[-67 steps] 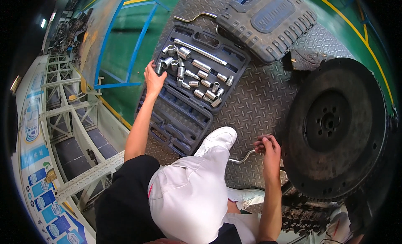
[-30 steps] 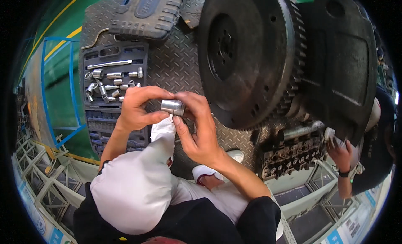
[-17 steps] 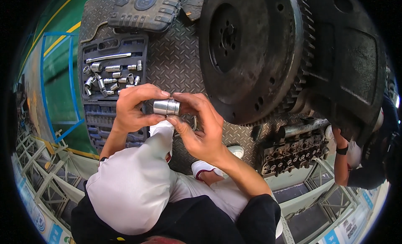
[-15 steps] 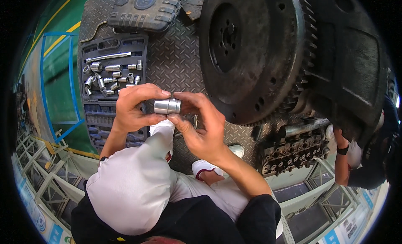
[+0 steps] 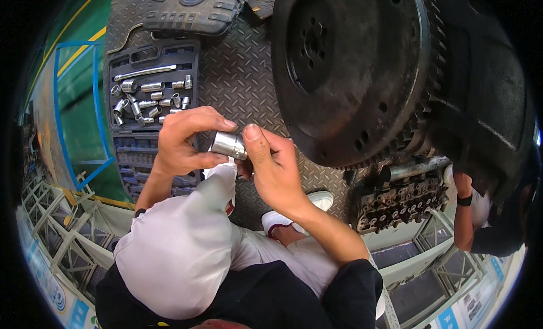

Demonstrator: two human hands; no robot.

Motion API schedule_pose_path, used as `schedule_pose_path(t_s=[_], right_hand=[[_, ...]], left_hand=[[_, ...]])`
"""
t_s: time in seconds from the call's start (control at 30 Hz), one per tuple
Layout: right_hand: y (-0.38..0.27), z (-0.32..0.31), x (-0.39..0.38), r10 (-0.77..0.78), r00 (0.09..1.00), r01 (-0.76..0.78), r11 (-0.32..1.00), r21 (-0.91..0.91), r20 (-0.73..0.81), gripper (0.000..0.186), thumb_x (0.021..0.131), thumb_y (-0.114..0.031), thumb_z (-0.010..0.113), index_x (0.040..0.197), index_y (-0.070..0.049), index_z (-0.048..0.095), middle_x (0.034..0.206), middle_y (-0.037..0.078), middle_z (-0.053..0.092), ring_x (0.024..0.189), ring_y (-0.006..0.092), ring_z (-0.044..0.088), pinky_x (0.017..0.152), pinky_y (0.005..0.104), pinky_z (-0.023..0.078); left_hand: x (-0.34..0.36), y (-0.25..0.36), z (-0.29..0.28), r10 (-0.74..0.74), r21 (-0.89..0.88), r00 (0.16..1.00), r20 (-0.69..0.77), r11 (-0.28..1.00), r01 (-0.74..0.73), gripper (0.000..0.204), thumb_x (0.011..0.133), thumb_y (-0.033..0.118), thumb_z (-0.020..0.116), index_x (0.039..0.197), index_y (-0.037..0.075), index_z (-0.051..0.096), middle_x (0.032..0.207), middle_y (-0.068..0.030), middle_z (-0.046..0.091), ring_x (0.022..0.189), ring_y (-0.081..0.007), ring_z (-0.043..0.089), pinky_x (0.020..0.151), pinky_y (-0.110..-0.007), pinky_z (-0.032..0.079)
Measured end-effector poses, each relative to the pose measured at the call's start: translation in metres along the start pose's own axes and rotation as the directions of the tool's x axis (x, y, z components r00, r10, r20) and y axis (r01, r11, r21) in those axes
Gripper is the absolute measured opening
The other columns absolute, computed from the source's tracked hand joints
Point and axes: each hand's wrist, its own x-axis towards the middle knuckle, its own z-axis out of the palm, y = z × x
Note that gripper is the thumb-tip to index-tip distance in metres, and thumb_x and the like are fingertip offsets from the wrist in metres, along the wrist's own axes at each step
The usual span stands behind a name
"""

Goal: The person selects a socket from a tool kit, places it into the center of a flywheel, and uses a socket wrench to loosen the central bolt. After loosening the bolt, the person removes it by hand and lifts the flywheel away from the engine block.

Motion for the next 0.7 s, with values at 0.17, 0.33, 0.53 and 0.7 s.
schedule_pose_path(t_s=[0.17,0.33,0.53,0.7], right_hand=[[0.001,0.009,0.003,0.231,0.972,-0.235,0.953,0.192,0.046,0.06,0.106,-0.05,0.034,0.089,0.0,0.063,0.065,0.004,0.057,0.056,0.0108,0.054,0.052,0.0255,0.042],[0.003,0.011,0.004,0.251,0.965,-0.261,0.932,0.253,0.073,0.06,0.106,-0.052,0.033,0.09,0.0,0.061,0.065,0.005,0.057,0.056,0.0119,0.054,0.053,0.0254,0.043],[0.005,0.01,0.001,0.194,0.979,-0.204,0.955,0.216,0.066,0.06,0.106,-0.052,0.032,0.091,-0.001,0.06,0.071,0.005,0.058,0.06,0.0118,0.054,0.058,0.0258,0.045],[0.014,0.01,0.003,0.123,0.989,-0.14,0.962,0.235,0.083,0.058,0.106,-0.05,0.03,0.094,-0.001,0.058,0.075,0.004,0.058,0.065,0.0113,0.055,0.061,0.0256,0.045]], left_hand=[[0.001,-0.002,0.001,-0.084,-0.063,0.996,0.0,0.994,0.084,0.044,0.072,0.017,0.084,0.11,0.001,0.069,0.093,-0.0114,0.071,0.079,-0.0227,0.069,0.069,-0.03,0.054],[0.001,-0.003,0.002,-0.122,-0.098,0.992,-0.004,0.988,0.121,0.046,0.073,0.016,0.083,0.114,0.0,0.069,0.087,-0.0093,0.068,0.076,-0.0204,0.067,0.068,-0.029,0.052],[0.0,-0.004,0.003,-0.169,-0.134,0.986,-0.01,0.977,0.166,0.043,0.077,0.014,0.08,0.115,0.0,0.069,0.093,-0.0117,0.068,0.083,-0.0209,0.067,0.073,-0.029,0.052],[-0.002,-0.006,0.013,-0.188,-0.205,0.976,-0.114,0.965,0.162,0.036,0.081,0.011,0.078,0.114,0.001,0.068,0.107,-0.0141,0.066,0.095,-0.0233,0.067,0.08,-0.031,0.053]])
